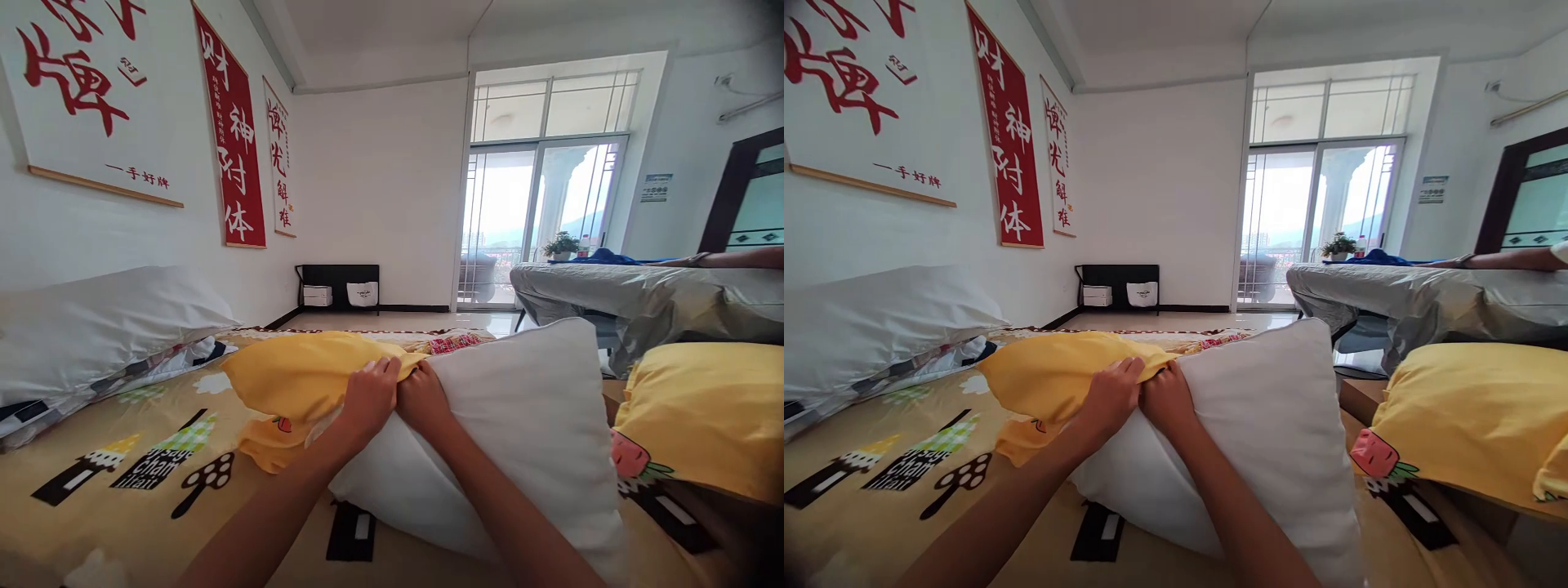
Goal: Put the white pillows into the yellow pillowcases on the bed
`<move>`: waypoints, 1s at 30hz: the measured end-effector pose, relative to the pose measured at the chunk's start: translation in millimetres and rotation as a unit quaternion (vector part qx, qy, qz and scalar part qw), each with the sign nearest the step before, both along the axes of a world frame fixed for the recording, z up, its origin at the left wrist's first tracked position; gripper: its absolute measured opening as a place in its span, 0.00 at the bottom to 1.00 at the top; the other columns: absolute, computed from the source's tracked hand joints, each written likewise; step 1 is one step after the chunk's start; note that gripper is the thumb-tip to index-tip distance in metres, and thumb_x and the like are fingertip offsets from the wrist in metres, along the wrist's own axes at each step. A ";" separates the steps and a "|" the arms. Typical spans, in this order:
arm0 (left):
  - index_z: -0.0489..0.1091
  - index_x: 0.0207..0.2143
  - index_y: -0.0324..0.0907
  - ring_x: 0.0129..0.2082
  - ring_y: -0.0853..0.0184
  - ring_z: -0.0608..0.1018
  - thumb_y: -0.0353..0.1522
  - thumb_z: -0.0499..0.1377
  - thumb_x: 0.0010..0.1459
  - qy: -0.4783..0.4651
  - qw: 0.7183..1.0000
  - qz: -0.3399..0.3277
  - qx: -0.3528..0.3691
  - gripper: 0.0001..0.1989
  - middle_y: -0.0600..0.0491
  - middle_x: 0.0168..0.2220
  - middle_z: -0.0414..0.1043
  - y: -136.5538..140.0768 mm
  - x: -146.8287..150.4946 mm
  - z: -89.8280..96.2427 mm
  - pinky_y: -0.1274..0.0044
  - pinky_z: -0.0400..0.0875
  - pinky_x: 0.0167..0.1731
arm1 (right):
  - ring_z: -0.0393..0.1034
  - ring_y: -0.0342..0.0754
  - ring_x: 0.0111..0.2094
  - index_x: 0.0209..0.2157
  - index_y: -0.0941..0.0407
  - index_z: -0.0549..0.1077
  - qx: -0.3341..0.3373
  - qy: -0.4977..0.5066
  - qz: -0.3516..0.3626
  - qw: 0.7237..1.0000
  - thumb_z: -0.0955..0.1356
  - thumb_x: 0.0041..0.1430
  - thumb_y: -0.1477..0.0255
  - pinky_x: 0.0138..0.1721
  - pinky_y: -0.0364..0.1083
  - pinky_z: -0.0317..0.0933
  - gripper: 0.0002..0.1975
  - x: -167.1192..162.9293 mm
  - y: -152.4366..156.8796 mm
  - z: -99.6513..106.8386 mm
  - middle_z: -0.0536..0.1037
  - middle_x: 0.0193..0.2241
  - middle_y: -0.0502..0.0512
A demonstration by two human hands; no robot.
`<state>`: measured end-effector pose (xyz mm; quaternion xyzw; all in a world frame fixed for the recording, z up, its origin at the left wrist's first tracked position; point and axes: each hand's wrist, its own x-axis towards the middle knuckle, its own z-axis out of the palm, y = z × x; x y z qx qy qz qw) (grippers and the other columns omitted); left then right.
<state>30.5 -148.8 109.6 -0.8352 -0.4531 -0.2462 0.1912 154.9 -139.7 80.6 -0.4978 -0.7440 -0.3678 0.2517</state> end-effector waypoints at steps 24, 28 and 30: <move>0.64 0.37 0.43 0.38 0.65 0.76 0.28 0.46 0.64 -0.045 0.998 -0.022 -0.030 0.08 0.50 0.36 0.74 43.1 24.7 -58.6 0.76 0.64 0.35 | 0.71 0.53 0.39 0.40 0.53 0.77 -0.057 0.054 -0.084 0.993 0.63 0.58 0.49 0.44 0.52 0.52 0.24 109.1 -32.6 4.5 0.80 0.37 0.57; 0.65 0.35 0.43 0.37 0.65 0.76 0.28 0.47 0.63 -0.058 0.998 -0.024 -0.026 0.08 0.51 0.35 0.74 42.3 25.3 -61.0 0.76 0.63 0.34 | 0.71 0.52 0.36 0.38 0.54 0.76 -0.046 0.042 -0.084 0.995 0.62 0.60 0.50 0.43 0.51 0.51 0.23 106.7 -35.4 -1.0 0.80 0.34 0.56; 0.65 0.35 0.42 0.37 0.65 0.76 0.28 0.47 0.63 -0.062 0.997 -0.027 -0.024 0.08 0.51 0.35 0.73 42.1 23.4 -62.2 0.77 0.63 0.34 | 0.71 0.51 0.35 0.37 0.55 0.76 -0.037 0.037 -0.083 0.995 0.62 0.60 0.50 0.43 0.51 0.50 0.23 103.6 -36.9 -3.7 0.80 0.34 0.56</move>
